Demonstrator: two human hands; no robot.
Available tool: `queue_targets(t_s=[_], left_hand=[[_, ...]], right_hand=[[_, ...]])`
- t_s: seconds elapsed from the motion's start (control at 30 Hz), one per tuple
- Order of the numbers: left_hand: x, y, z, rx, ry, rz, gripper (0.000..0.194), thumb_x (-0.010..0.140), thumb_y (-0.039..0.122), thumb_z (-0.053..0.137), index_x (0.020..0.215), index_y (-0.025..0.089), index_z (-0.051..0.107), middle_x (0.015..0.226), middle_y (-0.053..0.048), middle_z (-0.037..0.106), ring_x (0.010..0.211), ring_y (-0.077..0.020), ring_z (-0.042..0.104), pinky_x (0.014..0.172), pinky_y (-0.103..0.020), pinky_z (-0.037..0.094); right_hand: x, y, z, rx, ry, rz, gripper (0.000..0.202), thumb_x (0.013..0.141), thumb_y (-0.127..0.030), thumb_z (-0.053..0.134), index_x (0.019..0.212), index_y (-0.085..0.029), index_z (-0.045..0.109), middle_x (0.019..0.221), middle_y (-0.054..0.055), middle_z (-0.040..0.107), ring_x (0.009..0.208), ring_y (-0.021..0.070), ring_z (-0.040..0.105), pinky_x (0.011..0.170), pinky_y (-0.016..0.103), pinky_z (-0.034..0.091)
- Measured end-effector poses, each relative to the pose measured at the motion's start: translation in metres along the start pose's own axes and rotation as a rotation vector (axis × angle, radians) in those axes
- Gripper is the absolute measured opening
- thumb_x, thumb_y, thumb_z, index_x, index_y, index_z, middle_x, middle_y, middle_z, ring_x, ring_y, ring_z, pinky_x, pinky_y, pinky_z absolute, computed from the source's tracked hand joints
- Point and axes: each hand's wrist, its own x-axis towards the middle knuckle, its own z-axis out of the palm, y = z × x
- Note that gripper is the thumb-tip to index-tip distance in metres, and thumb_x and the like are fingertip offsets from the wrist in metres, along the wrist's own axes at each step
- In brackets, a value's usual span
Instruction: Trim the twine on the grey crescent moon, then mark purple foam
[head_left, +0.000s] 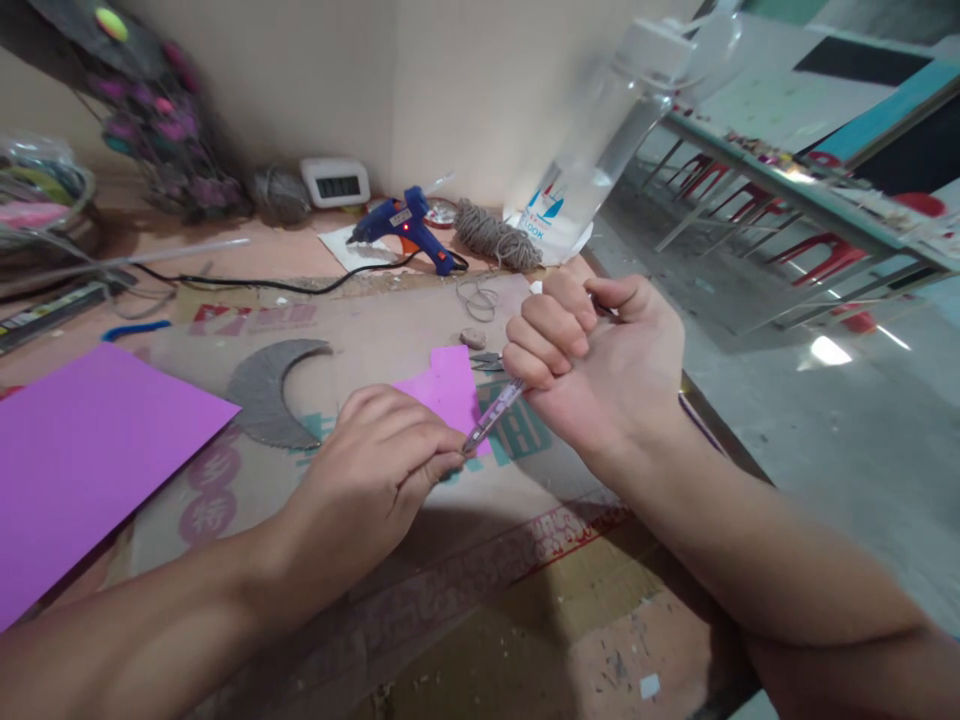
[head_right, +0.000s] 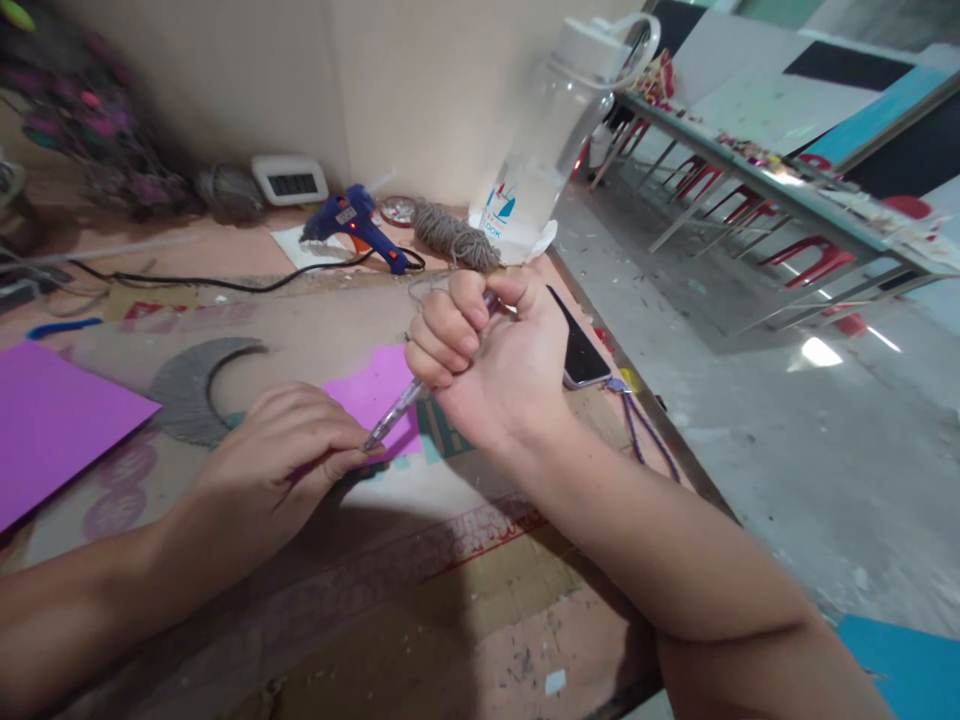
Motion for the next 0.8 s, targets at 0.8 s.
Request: queue_targets(t_s=[0.8], left_hand=[[-0.0017,-0.0044,0.0025,-0.009,0.006,0.028,0.008,0.087,0.017,0.059,0.084,0.021,0.064,0.080,0.003,0.068,0.081,-0.0134,0.057,0.082,-0.031,0.037]], right_hand=[[0.0025,0.0004,-0.0031,0.074,-0.070,0.035,0.028,0.075,-0.024,0.034,0.058,-0.022,0.011,0.046,-0.005,0.016,0.041,0.0096,0.012,0.039,0.024,0.016]])
